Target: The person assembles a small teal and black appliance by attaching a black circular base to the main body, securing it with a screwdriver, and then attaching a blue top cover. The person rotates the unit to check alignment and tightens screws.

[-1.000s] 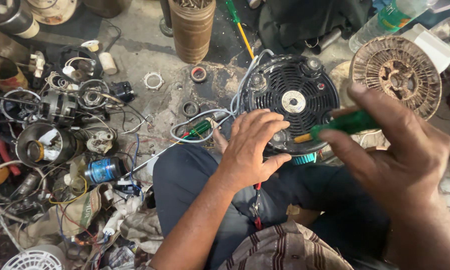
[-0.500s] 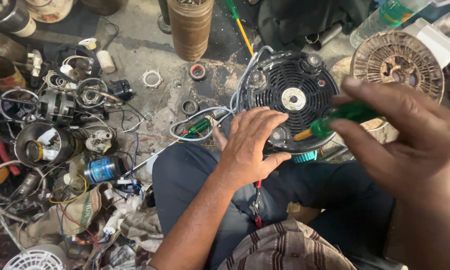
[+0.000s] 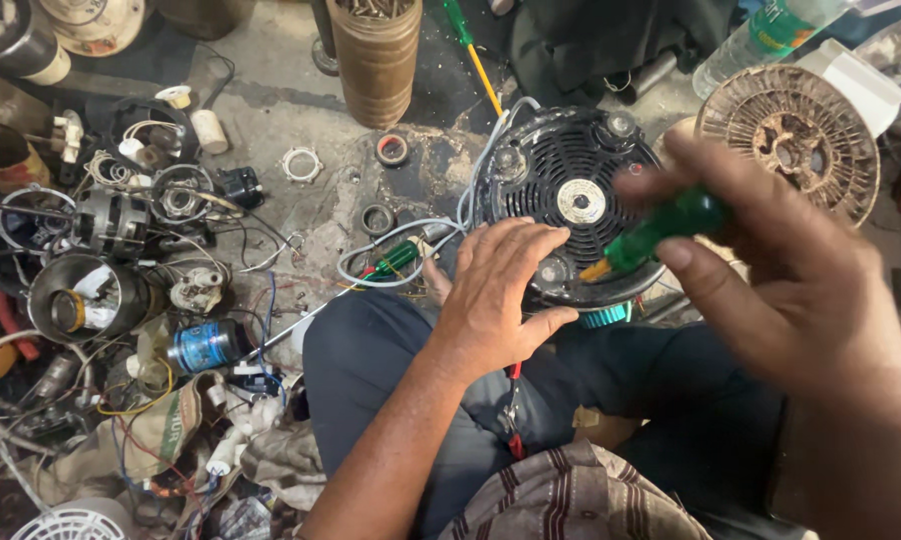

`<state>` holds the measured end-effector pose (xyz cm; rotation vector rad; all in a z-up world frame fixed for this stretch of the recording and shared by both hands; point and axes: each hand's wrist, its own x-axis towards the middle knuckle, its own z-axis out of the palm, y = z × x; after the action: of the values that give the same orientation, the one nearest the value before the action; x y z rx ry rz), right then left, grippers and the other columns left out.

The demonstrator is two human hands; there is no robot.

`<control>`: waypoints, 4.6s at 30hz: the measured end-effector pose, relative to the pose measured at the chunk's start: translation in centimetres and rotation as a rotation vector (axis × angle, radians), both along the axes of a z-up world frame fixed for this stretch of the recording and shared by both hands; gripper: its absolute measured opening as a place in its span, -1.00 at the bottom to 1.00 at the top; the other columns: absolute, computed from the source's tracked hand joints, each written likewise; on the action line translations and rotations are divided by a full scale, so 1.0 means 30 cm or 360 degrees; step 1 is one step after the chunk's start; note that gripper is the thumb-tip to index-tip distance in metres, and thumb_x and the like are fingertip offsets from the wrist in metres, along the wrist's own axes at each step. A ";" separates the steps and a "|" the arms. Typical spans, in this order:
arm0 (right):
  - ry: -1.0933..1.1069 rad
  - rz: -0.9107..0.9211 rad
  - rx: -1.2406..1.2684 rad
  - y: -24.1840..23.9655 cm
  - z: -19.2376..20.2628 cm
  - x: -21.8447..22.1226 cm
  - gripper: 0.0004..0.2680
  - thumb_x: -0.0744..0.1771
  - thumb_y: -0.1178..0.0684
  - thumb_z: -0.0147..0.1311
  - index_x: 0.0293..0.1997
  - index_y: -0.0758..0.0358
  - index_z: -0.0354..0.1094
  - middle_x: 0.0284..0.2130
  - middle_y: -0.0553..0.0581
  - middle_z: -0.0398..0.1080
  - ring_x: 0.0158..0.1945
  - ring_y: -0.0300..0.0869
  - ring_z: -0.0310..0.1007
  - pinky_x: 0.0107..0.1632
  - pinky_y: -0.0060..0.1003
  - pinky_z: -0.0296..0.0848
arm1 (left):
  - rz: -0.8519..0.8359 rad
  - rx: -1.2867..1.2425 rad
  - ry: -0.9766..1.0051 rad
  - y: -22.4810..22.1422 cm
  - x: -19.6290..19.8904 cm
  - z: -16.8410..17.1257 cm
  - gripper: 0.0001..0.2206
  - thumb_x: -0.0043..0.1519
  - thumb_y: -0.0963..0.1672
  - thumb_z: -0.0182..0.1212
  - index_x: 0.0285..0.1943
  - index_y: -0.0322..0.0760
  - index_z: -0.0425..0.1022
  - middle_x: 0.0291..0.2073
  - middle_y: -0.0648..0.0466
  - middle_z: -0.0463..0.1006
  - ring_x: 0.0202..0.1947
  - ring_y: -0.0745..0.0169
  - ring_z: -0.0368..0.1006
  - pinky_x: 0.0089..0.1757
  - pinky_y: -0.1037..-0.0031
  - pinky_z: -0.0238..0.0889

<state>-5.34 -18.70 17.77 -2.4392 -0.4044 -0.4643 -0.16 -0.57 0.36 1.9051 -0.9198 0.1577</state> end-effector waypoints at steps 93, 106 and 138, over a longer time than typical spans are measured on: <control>-0.0060 -0.0064 0.0580 -0.172 -0.164 0.462 -0.63 0.36 0.35 0.09 0.32 0.38 0.13 0.02 0.31 0.45 0.09 -0.04 0.54 0.21 -0.11 0.61 | 0.0289 0.0088 0.0428 -0.145 0.483 0.068 -0.63 0.18 -0.14 0.23 0.15 -0.43 0.54 -0.10 -0.14 0.60 -0.08 -0.19 0.39 0.00 0.20 0.28; -0.0179 -0.0139 -0.0073 -0.096 -0.048 0.530 -0.60 0.30 0.21 0.32 0.28 0.26 0.31 -0.09 0.17 0.53 -0.04 -0.14 0.61 0.01 -0.26 0.57 | 0.0272 -0.0066 0.0370 -0.130 0.464 0.054 -0.66 0.16 -0.16 0.22 0.11 -0.42 0.54 0.08 -0.14 0.51 0.05 -0.19 0.37 0.11 0.18 0.22; 0.1196 -0.1012 0.1189 -0.368 -0.596 0.078 -0.58 0.38 -0.21 -0.12 0.31 0.22 0.29 -0.28 0.17 0.48 -0.65 -0.20 0.21 -0.58 -0.27 0.23 | 0.0301 -0.0396 0.0825 -0.102 0.579 -0.151 -0.73 0.15 -0.19 0.29 0.04 -0.31 0.62 -0.07 0.01 0.68 -0.02 0.22 0.57 0.03 0.45 0.36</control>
<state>-3.01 -29.73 -0.10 -1.7602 0.7499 0.0856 17.22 -3.64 -4.17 1.6798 -0.3532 -0.1051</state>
